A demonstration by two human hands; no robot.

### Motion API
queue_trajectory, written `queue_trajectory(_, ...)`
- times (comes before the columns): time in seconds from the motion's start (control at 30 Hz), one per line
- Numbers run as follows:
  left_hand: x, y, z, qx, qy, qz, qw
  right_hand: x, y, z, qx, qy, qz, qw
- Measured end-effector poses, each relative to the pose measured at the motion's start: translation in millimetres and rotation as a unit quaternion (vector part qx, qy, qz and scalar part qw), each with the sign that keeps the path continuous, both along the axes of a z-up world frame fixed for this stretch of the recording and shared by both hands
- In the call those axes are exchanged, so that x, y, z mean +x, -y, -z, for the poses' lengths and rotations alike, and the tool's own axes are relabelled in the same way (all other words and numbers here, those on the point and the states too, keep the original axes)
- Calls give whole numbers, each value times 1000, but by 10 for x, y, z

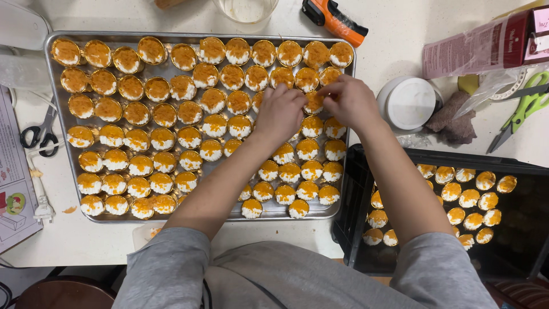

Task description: The person sprinkles an orange crumb topping onto rows of small pastries in foil cups arranged on two metal baking trays. The person repeatedly reaches for more crumbs from a container and distributes them over the pastries.

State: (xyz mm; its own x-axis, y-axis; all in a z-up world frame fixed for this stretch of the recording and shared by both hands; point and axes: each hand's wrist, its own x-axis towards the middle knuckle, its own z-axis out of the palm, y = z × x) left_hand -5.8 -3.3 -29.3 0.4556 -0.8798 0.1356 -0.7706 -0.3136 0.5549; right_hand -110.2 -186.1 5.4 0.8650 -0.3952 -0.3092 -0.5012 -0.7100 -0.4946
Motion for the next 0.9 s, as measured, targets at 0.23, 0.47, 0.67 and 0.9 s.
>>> queue_trajectory(0.23,-49,43,30,41,36,28,998,-24,11,42,-34,58,-36,997)
queue_trajectory(0.47,-20,-14,-129,10,8,26,1000,-20,47,-125,32,138,42,989)
queue_trajectory(0.67,-132,-834,-667,-107,-76,-24,991,-608,-224,-619,51,226,89,969)
queue_trajectory(0.9,-375,-2854,-993,-178,-166,-197,950,-1435,-1978,-532,243,166,96,951)
